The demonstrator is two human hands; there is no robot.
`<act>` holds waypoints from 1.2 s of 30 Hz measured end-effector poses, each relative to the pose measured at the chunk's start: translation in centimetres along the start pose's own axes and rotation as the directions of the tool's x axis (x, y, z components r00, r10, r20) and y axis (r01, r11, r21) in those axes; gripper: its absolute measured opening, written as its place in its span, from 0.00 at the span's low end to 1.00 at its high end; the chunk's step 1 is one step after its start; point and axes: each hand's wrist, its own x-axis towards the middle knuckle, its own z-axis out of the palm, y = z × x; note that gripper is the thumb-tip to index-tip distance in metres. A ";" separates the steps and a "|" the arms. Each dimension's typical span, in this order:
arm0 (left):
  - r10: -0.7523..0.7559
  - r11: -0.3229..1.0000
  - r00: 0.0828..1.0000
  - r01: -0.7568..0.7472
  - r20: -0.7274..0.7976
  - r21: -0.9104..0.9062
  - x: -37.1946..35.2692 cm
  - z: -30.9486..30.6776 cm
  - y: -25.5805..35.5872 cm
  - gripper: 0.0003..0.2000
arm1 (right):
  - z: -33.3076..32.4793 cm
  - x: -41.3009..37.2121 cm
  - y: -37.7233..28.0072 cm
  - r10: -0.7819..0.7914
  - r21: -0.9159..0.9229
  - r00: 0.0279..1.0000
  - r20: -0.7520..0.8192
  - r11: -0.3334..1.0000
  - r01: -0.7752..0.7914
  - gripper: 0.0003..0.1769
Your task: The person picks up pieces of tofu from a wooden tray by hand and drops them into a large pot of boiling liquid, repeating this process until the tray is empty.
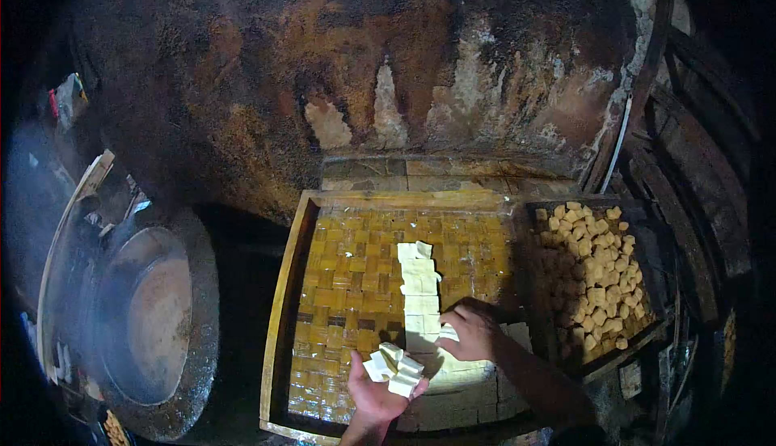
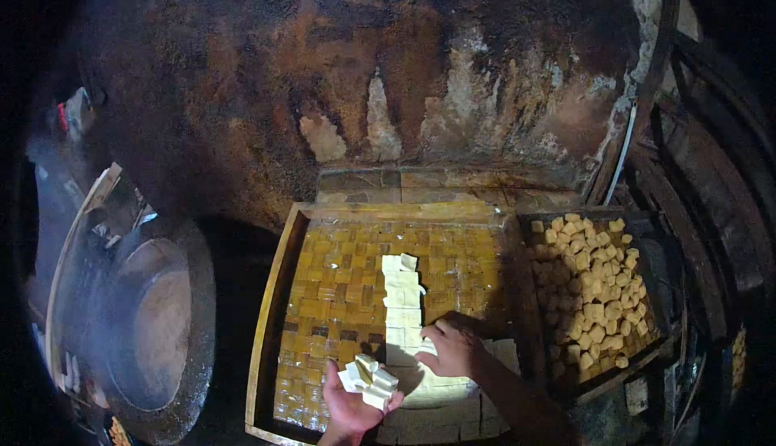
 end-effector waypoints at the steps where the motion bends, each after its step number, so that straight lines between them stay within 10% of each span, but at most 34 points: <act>1: 0.012 1.000 1.000 -0.012 0.015 0.028 0.0 0.7 -0.1 0.39 | 0.3 -0.4 -0.1 -0.030 -0.086 0.999 -0.042 0.996 0.027 0.24; 5: 0.006 0.997 0.999 -0.010 0.047 0.083 0.3 1.2 0.0 0.35 | 2.2 -1.1 2.0 -0.333 -0.299 0.914 -0.233 0.919 0.259 0.19; 7: -0.019 0.989 0.997 0.007 0.079 0.147 1.3 0.2 0.2 0.30 | 0.5 -0.1 0.5 0.302 0.269 0.885 -0.355 0.939 -0.213 0.22; 8: 0.015 0.984 1.000 -0.017 0.014 0.179 1.9 -0.2 0.3 0.28 | -1.7 0.4 -1.5 0.527 0.523 0.831 -0.179 0.766 -0.373 0.20; 11: 0.098 0.972 0.994 -0.085 -0.047 0.218 1.8 3.0 -1.0 0.24 | -3.2 0.3 -9.5 0.518 0.826 0.846 -0.125 0.527 -0.201 0.19; 13: 0.169 0.971 0.983 -0.153 -0.073 0.182 3.0 3.3 -1.8 0.19 | -1.4 0.3 -14.1 0.390 0.516 0.897 -0.206 0.823 -0.239 0.21; 14: 0.222 0.888 0.913 -0.335 0.342 0.316 5.2 -3.2 -0.6 0.16 | -2.5 0.5 -17.1 0.337 0.149 0.915 -0.222 0.939 -0.310 0.23; 15: 0.194 0.896 0.920 -0.308 0.342 0.319 5.7 -6.9 -1.2 0.16 | -0.9 0.0 -17.9 0.250 0.055 0.876 -0.412 0.967 -0.250 0.22; 17: 0.248 0.947 0.968 -0.234 0.037 -0.220 6.5 -10.7 -0.9 0.13 | 0.3 -0.2 -15.8 0.177 0.222 0.760 -0.626 0.974 -0.044 0.23; 18: 0.206 0.869 0.935 -0.310 0.288 0.385 4.4 -9.8 0.3 0.28 | 2.7 -1.8 -11.6 0.463 0.495 0.702 -0.541 0.850 -0.180 0.26; 19: 0.135 0.870 0.960 -0.234 0.246 0.434 3.3 -8.6 1.5 0.28 | 4.5 -4.4 -7.6 0.705 0.725 0.603 -0.374 0.628 -0.285 0.29; 21: 0.076 0.909 0.988 -0.123 0.132 0.398 2.3 -5.9 3.1 0.28 | 0.8 -6.9 -3.2 0.678 0.209 0.461 -0.573 0.664 -0.718 0.33; 29: 0.052 0.886 0.998 -0.065 0.040 0.460 -0.1 -3.8 10.0 0.27 | -2.9 -6.6 -3.1 0.936 0.131 0.192 -0.295 0.239 -0.962 0.34; 30: 0.062 0.879 0.997 -0.073 0.038 0.471 -0.3 -3.7 11.0 0.26 | -1.1 -7.2 -1.7 0.787 -0.051 0.362 -0.499 0.391 -0.919 0.32; 36: 0.152 0.792 0.988 -0.123 0.002 0.598 -0.7 -2.7 17.3 0.25 | -1.9 -6.4 -1.9 0.837 -0.114 0.375 -0.398 0.361 -0.926 0.25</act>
